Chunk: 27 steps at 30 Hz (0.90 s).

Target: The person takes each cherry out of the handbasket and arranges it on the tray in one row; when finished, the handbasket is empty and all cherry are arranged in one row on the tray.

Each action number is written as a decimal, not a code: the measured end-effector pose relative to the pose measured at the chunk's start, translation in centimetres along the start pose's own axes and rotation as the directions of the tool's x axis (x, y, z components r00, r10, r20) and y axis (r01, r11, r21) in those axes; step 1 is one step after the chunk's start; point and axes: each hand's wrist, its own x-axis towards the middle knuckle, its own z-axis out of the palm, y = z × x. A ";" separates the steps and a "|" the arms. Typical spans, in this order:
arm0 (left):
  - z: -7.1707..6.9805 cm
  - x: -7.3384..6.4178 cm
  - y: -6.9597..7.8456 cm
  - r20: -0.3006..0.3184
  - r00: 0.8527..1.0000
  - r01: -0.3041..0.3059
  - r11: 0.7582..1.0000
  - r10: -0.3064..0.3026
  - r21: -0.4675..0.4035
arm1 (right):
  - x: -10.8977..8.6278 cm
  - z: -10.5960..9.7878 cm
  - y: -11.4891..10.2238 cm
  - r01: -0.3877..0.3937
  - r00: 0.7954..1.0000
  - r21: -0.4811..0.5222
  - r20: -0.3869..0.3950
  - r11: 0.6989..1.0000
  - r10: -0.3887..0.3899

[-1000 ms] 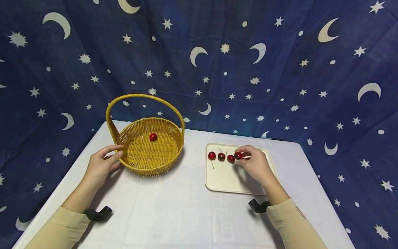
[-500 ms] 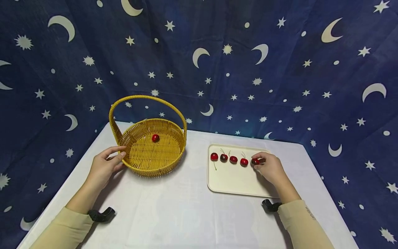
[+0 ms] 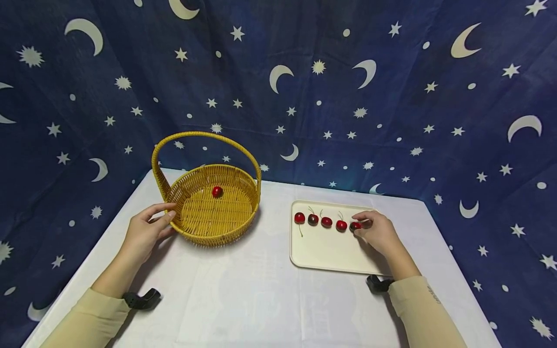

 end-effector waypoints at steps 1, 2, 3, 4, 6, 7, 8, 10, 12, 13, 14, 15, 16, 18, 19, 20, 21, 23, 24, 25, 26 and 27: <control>0.0 0.0 0.0 -0.002 1.000 0.002 1.000 -0.002 0.001 | 0.0 -0.1 -0.1 -0.002 1.000 -0.001 0.002 1.000 0.002; 0.0 0.0 0.0 -0.004 1.000 0.004 1.000 -0.004 0.000 | 0.0 -0.1 -0.1 -0.006 1.000 0.000 0.006 1.000 0.006; 0.0 0.0 0.0 -0.006 1.000 0.004 1.000 -0.004 0.001 | -0.1 -0.2 -0.2 -0.012 1.000 0.000 0.012 1.000 0.012; 0.0 0.0 0.0 -0.007 1.000 0.004 1.000 -0.004 0.002 | -0.1 -0.2 -0.2 -0.018 1.000 0.001 0.018 1.000 0.018; 0.0 0.0 0.0 -0.006 1.000 0.003 1.000 -0.003 0.003 | -0.2 -0.3 -0.1 -0.029 0.999 0.003 0.028 1.000 0.029; 0.0 0.0 0.0 -0.005 1.000 0.001 1.000 -0.001 0.006 | -0.2 -0.3 -0.1 -0.034 0.999 0.004 0.031 0.999 0.034; 0.0 0.0 0.0 -0.006 1.000 0.000 1.000 0.000 0.006 | -0.3 -0.4 0.0 -0.035 0.999 0.005 0.032 0.999 0.035; 0.1 0.0 0.0 -0.007 1.000 -0.001 1.000 0.001 0.005 | -0.3 -0.4 0.1 -0.028 0.999 0.008 0.033 1.000 0.028; 0.1 0.0 0.0 -0.008 1.000 -0.002 1.000 0.002 0.004 | -0.4 -0.4 0.2 -0.021 0.999 0.014 0.035 1.000 0.021; 0.1 0.0 0.0 -0.009 1.000 -0.003 1.000 0.003 0.003 | -0.4 -0.3 0.2 -0.018 0.999 0.016 0.036 1.000 0.018; 0.1 0.0 0.0 -0.009 1.000 -0.005 1.000 0.005 0.001 | -0.4 -0.3 0.3 -0.016 0.999 0.019 0.036 1.000 0.015; 0.0 0.0 0.0 -0.007 1.000 -0.007 1.000 0.007 -0.002 | -0.4 -0.3 0.3 -0.015 0.999 0.021 0.036 1.000 0.014; 0.1 0.0 0.0 -0.007 1.000 -0.009 1.000 0.009 -0.003 | -0.4 -0.3 0.3 -0.015 0.999 0.023 0.036 1.000 0.014; 0.1 0.0 0.0 -0.005 1.000 -0.011 1.000 0.011 -0.004 | -0.5 -0.3 0.3 -0.016 0.999 0.025 0.033 1.000 0.015; 0.1 0.0 0.0 -0.004 1.000 -0.012 1.000 0.012 -0.005 | -0.5 -0.4 0.2 -0.016 0.999 0.025 0.032 1.000 0.015; 0.1 0.0 0.0 -0.003 1.000 -0.011 1.000 0.011 -0.004 | -0.6 -0.4 0.2 -0.015 0.999 0.024 0.030 1.000 0.014; 0.1 0.0 0.0 -0.002 1.000 -0.010 1.000 0.010 -0.005 | -0.6 -0.5 0.1 -0.012 1.000 0.020 0.027 1.000 0.011; 0.1 0.0 0.0 -0.001 1.000 -0.007 1.000 0.007 -0.004 | -0.7 -0.6 -0.1 0.001 1.000 0.010 0.014 1.000 -0.001; 0.1 0.0 0.0 -0.001 1.000 -0.005 1.000 0.005 -0.004 | -0.7 -0.7 -0.3 0.010 1.000 0.007 0.005 1.000 -0.010; 0.1 0.0 0.0 -0.001 1.000 -0.005 1.000 0.005 -0.005 | -0.8 -0.9 -0.6 0.020 1.000 0.006 -0.004 1.000 -0.020; 0.1 0.0 0.0 -0.001 1.000 -0.004 1.000 0.004 -0.005 | -0.8 -1.0 -0.9 0.031 0.999 0.003 -0.016 1.000 -0.031; 0.1 0.0 0.1 -0.001 1.000 -0.004 1.000 0.004 -0.007 | -0.9 -1.2 -1.2 0.043 0.999 0.001 -0.027 0.999 -0.043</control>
